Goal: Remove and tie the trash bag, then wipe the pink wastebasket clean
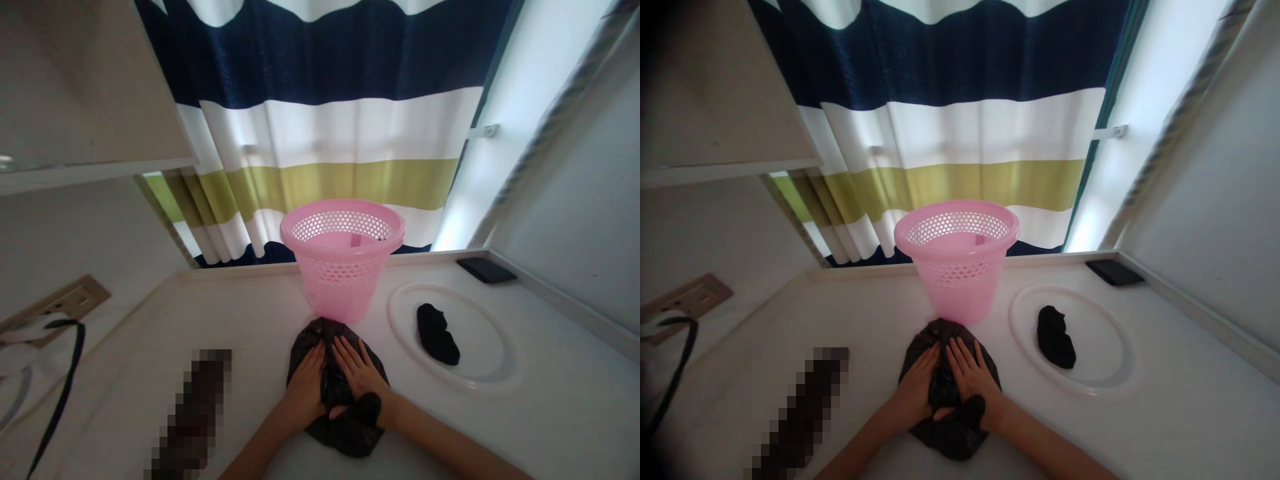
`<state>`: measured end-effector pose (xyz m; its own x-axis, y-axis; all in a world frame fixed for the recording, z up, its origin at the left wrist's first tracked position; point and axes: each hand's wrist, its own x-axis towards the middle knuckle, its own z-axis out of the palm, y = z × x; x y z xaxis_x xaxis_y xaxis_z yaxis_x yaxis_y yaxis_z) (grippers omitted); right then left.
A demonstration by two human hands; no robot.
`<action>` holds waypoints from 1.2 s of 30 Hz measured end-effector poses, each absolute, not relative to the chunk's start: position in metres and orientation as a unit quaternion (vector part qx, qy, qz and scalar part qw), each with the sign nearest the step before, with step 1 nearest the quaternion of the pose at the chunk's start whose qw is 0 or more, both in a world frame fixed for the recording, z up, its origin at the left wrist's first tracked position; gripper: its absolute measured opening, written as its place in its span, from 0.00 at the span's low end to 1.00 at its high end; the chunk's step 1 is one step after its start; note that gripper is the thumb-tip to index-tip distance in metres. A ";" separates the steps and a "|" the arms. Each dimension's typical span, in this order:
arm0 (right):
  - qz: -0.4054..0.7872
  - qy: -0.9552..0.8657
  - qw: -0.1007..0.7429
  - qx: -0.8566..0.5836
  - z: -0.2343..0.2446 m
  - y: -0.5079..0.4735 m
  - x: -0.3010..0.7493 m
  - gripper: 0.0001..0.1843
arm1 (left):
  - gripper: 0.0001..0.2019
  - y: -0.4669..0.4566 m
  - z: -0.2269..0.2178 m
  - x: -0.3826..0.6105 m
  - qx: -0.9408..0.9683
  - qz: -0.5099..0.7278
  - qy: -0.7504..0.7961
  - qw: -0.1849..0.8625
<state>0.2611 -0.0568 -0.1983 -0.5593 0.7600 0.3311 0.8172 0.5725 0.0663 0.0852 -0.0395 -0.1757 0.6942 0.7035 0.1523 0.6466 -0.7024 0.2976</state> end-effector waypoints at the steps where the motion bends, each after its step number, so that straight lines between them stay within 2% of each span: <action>1: -0.111 -0.877 0.135 -0.447 -0.199 -0.057 0.261 0.51 | 0.42 -0.040 -0.175 0.085 0.914 0.125 0.370 0.110; 9: -0.126 -0.877 0.132 -0.445 -0.202 -0.057 0.258 0.48 | 0.42 -0.042 -0.167 0.084 0.910 0.107 0.376 0.137; 17: -0.166 -0.876 0.145 -0.430 -0.216 -0.055 0.256 0.42 | 0.46 -0.043 -0.174 0.077 0.912 0.107 0.367 0.148; 21: -0.182 -0.876 0.156 -0.419 -0.223 -0.060 0.248 0.42 | 0.44 -0.051 -0.171 0.065 0.915 0.103 0.364 0.137; 25: -0.194 -0.874 0.186 -0.405 -0.223 -0.078 0.231 0.43 | 0.43 -0.068 -0.157 0.046 0.923 0.087 0.354 0.124; 29: -0.212 -0.854 0.223 -0.419 -0.226 -0.097 0.217 0.39 | 0.44 -0.082 -0.165 0.033 0.934 0.052 0.337 0.108; 30: -0.229 -0.843 0.248 -0.419 -0.229 -0.095 0.212 0.37 | 0.42 -0.080 -0.172 0.030 0.934 0.041 0.339 0.104; 32: -0.258 -0.829 0.280 -0.410 -0.235 -0.076 0.196 0.36 | 0.28 -0.063 -0.183 0.023 0.929 0.033 0.359 0.088; 34: -0.260 -0.834 0.291 -0.391 -0.230 -0.040 0.169 0.36 | 0.32 -0.028 -0.177 0.007 0.932 0.040 0.355 0.063; 36: -0.216 -0.819 0.325 -0.420 -0.205 0.004 0.131 0.38 | 0.38 0.017 -0.149 -0.020 0.922 0.020 0.387 0.029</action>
<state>0.1309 0.0042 -0.2054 -0.4358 0.5475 0.7144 0.8287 0.5538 0.0811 -0.0204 0.0173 -0.1486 0.7004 0.7136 0.0143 0.7113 -0.6995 0.0691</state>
